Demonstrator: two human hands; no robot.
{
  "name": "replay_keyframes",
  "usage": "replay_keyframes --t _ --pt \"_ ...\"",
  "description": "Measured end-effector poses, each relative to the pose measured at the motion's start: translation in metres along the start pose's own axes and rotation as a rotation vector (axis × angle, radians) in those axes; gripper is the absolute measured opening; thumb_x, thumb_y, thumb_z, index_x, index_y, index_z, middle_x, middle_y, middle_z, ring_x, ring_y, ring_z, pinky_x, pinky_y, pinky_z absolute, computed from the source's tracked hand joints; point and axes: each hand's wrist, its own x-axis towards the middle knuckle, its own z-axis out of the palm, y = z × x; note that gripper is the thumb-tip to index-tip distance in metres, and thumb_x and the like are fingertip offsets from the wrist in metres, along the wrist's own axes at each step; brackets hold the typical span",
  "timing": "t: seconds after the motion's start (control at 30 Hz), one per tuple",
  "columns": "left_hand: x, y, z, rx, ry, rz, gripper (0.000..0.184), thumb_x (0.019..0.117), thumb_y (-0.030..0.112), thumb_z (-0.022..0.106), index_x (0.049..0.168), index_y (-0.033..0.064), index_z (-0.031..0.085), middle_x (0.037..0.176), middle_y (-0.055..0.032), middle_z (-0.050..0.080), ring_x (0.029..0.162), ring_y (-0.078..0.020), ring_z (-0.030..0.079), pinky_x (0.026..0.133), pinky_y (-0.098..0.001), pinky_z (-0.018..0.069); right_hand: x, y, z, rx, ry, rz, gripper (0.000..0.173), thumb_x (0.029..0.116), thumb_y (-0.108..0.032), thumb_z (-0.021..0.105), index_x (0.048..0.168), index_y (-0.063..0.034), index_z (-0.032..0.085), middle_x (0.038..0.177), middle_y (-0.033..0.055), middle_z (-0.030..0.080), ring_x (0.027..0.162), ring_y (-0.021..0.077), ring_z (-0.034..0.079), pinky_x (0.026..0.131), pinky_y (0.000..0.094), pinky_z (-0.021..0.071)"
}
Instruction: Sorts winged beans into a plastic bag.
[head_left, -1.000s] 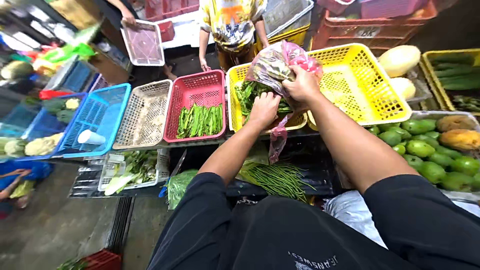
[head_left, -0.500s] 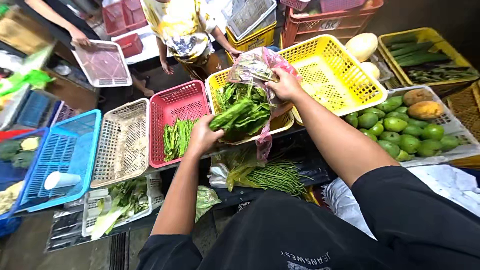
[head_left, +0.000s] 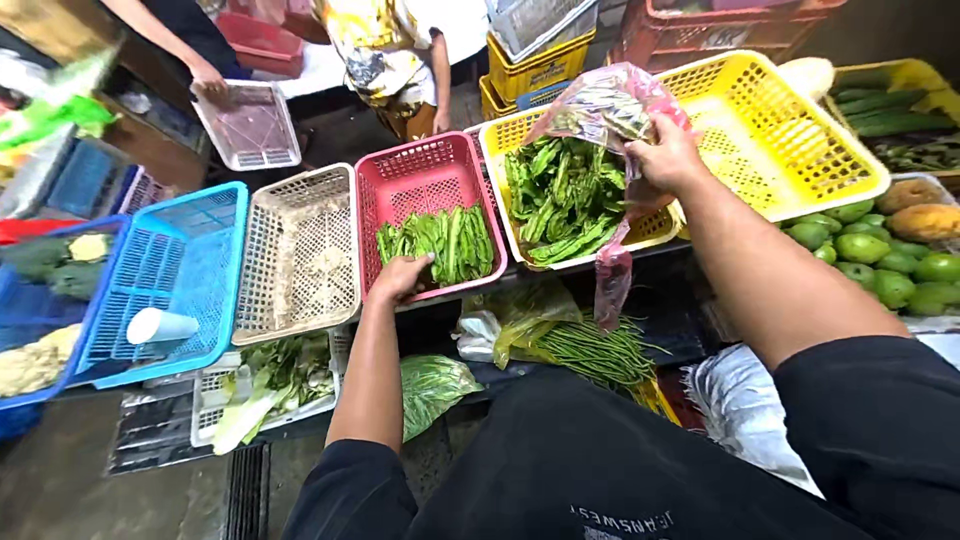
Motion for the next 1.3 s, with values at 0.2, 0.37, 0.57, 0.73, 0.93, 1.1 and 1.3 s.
replay_keyframes --t 0.2,0.37,0.57,0.73,0.93,1.1,1.3 --pt "-0.007 0.003 -0.011 0.297 0.001 0.127 0.056 0.0912 0.045 0.075 0.129 0.0044 0.065 0.109 -0.0225 0.071 0.104 -0.0394 0.068 0.094 -0.0649 0.052 0.003 0.001 0.005 -0.032 0.038 0.023 0.054 0.0971 -0.035 0.061 0.149 -0.0216 0.05 0.133 0.0203 0.064 0.123 0.0423 0.061 0.099 0.0737 0.0438" --pt "-0.045 0.019 -0.028 0.381 0.139 0.21 0.029 0.0936 0.023 0.072 0.12 0.0121 0.072 0.096 -0.0136 0.073 0.088 -0.0332 0.071 0.082 -0.0626 0.0561 0.0 -0.005 0.003 -0.027 0.03 0.031 0.054 0.098 -0.033 0.062 0.149 -0.0193 0.05 0.135 0.0205 0.063 0.125 0.0413 0.06 0.102 0.0718 0.0439" --pt "-0.117 0.045 -0.061 0.319 0.374 0.346 0.017 0.1018 0.02 0.062 0.113 0.0167 0.075 0.091 -0.0084 0.074 0.079 -0.0268 0.071 0.073 -0.0596 0.0563 0.0 0.0 0.003 -0.043 0.033 0.045 0.055 0.0979 -0.037 0.061 0.149 -0.0217 0.05 0.133 0.0206 0.064 0.125 0.0427 0.06 0.101 0.0737 0.0423" --pt "-0.07 0.031 -0.012 0.28 0.719 0.406 0.03 0.1025 0.022 0.056 0.127 0.0123 0.069 0.125 -0.0144 0.07 0.116 -0.0339 0.066 0.097 -0.063 0.0502 -0.004 -0.006 0.005 -0.019 0.026 0.026 0.054 0.098 -0.035 0.062 0.148 -0.0183 0.05 0.13 0.0217 0.065 0.121 0.0431 0.062 0.099 0.0713 0.0456" --pt "-0.082 0.097 0.087 0.382 0.396 0.439 0.04 0.099 0.033 0.066 0.127 0.0048 0.069 0.127 -0.0202 0.066 0.123 -0.0376 0.061 0.105 -0.0583 0.0475 -0.007 -0.003 -0.009 -0.045 -0.027 0.018 0.059 0.1001 -0.04 0.06 0.154 -0.0222 0.044 0.127 0.0195 0.068 0.117 0.0404 0.065 0.098 0.0677 0.0488" --pt "-0.066 0.203 0.184 0.362 0.386 0.904 0.048 0.0913 0.025 0.075 0.136 0.0094 0.064 0.141 -0.0127 0.06 0.133 -0.0301 0.056 0.109 -0.0505 0.0482 -0.002 0.006 -0.014 -0.062 -0.085 -0.045 0.059 0.1019 -0.041 0.058 0.155 -0.0215 0.042 0.128 0.0202 0.067 0.118 0.0414 0.065 0.098 0.0684 0.0486" --pt "-0.006 0.244 0.221 0.376 0.456 0.866 0.025 0.0991 0.017 0.063 0.121 0.0119 0.074 0.122 -0.0109 0.07 0.116 -0.0282 0.067 0.099 -0.0491 0.0552 0.011 0.016 -0.029 -0.032 -0.193 -0.139 0.053 0.1036 -0.04 0.055 0.151 -0.0175 0.049 0.133 0.019 0.066 0.124 0.0387 0.062 0.104 0.0667 0.0459"
